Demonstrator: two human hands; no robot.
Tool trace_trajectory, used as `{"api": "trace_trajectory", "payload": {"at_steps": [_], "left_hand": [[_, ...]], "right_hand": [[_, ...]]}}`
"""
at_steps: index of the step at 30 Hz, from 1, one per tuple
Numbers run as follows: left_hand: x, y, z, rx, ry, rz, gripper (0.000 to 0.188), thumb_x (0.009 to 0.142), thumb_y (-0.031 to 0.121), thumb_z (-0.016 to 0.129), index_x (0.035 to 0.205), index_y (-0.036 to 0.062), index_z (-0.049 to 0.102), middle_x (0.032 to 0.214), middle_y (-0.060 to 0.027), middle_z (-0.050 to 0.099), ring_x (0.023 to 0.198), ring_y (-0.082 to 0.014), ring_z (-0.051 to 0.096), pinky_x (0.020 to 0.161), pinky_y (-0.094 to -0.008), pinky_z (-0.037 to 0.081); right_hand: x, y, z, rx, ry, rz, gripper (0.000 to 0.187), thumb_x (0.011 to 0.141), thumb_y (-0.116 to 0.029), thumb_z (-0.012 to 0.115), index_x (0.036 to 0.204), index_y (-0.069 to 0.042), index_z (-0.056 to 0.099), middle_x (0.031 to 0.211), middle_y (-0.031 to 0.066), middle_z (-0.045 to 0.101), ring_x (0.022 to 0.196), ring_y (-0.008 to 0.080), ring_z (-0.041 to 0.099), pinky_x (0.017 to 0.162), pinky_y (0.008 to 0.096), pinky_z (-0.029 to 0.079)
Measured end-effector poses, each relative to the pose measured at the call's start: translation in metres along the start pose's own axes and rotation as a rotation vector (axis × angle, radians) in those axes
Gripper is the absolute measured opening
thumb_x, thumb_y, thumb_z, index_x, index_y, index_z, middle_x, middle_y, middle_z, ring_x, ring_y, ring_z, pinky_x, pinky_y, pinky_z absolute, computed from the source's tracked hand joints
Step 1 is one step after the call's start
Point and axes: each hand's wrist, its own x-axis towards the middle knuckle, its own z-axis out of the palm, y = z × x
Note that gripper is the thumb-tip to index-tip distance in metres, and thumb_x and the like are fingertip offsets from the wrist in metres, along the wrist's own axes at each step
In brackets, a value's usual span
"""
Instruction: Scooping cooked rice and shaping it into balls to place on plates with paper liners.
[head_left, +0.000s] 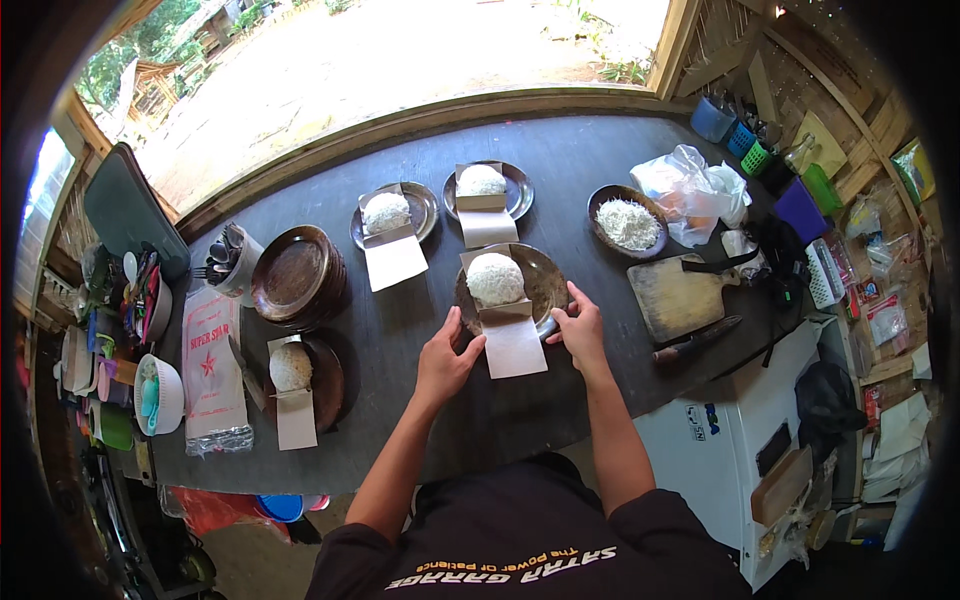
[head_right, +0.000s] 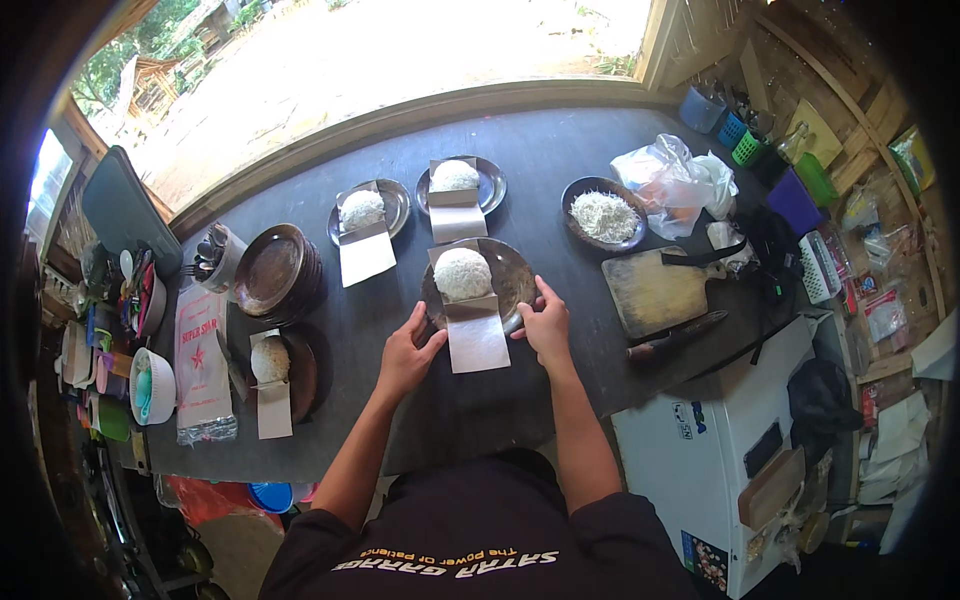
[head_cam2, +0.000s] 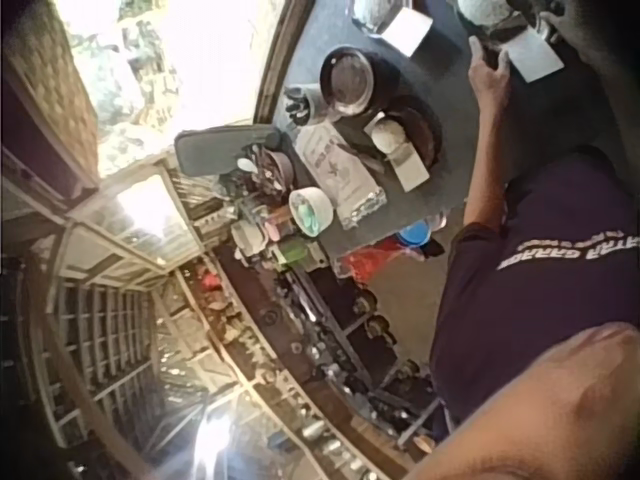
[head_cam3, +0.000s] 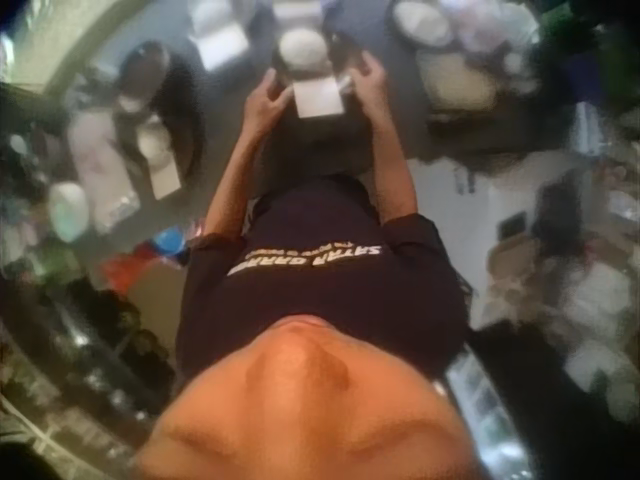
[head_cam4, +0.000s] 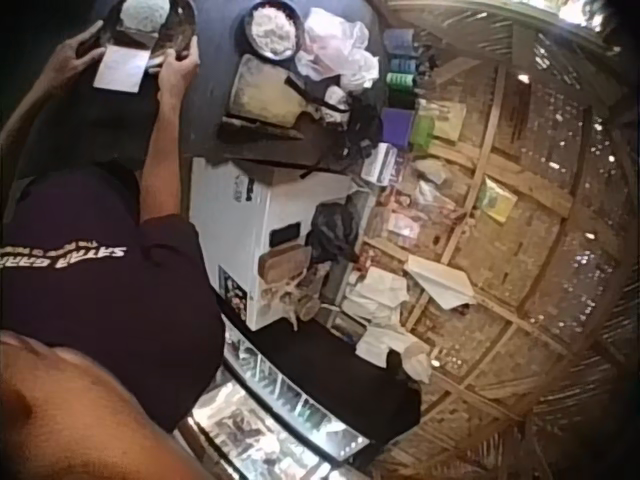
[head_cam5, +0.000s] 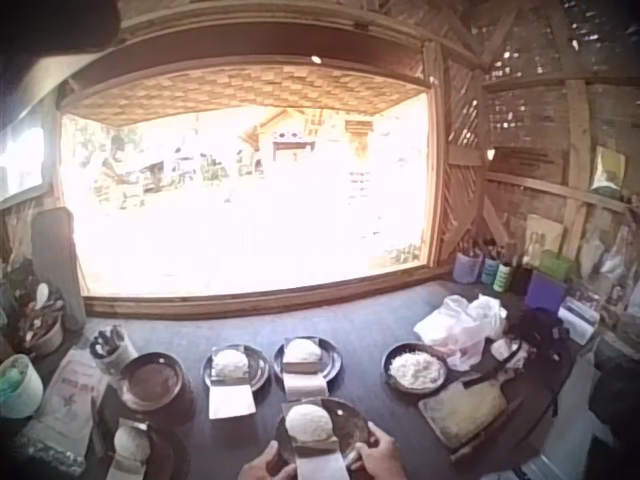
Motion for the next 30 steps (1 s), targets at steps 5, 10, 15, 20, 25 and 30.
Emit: {"api": "trace_trajectory", "payload": {"at_steps": [5,10,15,20,25,30], "left_hand": [[0.027,-0.004,-0.002,0.002,-0.008,-0.005,0.074,0.089,0.022,0.070,0.142,-0.0136,0.033,0.150,-0.0277,0.035,0.136,-0.0281,0.044,0.111,-0.0324,0.038],[0.038,-0.001,0.000,0.043,-0.006,0.003,0.075,0.088,0.024,0.071,0.142,-0.0133,0.033,0.150,-0.0269,0.037,0.136,-0.0278,0.045,0.110,-0.0317,0.038],[0.031,0.004,-0.003,0.082,0.008,-0.009,0.076,0.087,0.025,0.072,0.143,-0.0104,0.035,0.149,-0.0259,0.038,0.134,-0.0293,0.047,0.109,-0.0330,0.040],[0.003,0.002,-0.017,0.015,0.099,0.064,0.072,0.087,0.021,0.072,0.144,-0.0067,0.037,0.143,-0.0240,0.047,0.131,-0.0300,0.051,0.107,-0.0355,0.043],[-0.056,0.016,-0.063,0.021,0.243,0.073,0.059,0.089,0.016,0.070,0.139,-0.0046,0.047,0.135,-0.0210,0.057,0.127,-0.0289,0.055,0.105,-0.0359,0.045],[-0.109,0.005,-0.129,0.084,0.651,0.093,0.045,0.090,0.011,0.066,0.132,-0.0022,0.057,0.130,-0.0185,0.061,0.122,-0.0261,0.058,0.103,-0.0340,0.044]], "right_hand": [[0.021,-0.004,0.005,-0.021,0.018,-0.013,0.060,0.083,0.002,0.065,0.141,-0.002,0.048,0.095,0.0069,0.049,0.068,0.0172,0.065,0.049,0.0316,0.062],[0.038,-0.005,0.005,-0.034,0.018,-0.043,0.060,0.084,-0.001,0.065,0.141,-0.002,0.048,0.096,0.0080,0.051,0.069,0.0179,0.065,0.049,0.0318,0.062],[0.030,-0.008,0.006,-0.045,0.019,-0.011,0.058,0.084,-0.007,0.068,0.139,-0.003,0.050,0.101,0.0106,0.055,0.072,0.0174,0.064,0.056,0.0310,0.060],[0.010,-0.003,0.007,-0.402,0.304,-0.480,0.043,0.081,-0.008,0.071,0.124,-0.006,0.064,0.098,0.0118,0.057,0.076,0.0155,0.055,0.066,0.0286,0.047],[-0.035,-0.032,0.036,-0.348,0.188,-0.717,0.027,0.083,-0.003,0.067,0.110,-0.006,0.070,0.089,0.0064,0.059,0.066,0.0129,0.052,0.058,0.0268,0.043],[-0.085,-0.033,0.108,-0.197,-0.303,-0.558,0.024,0.084,-0.002,0.067,0.107,-0.005,0.072,0.082,0.0069,0.063,0.062,0.0120,0.057,0.057,0.0259,0.047]]}}
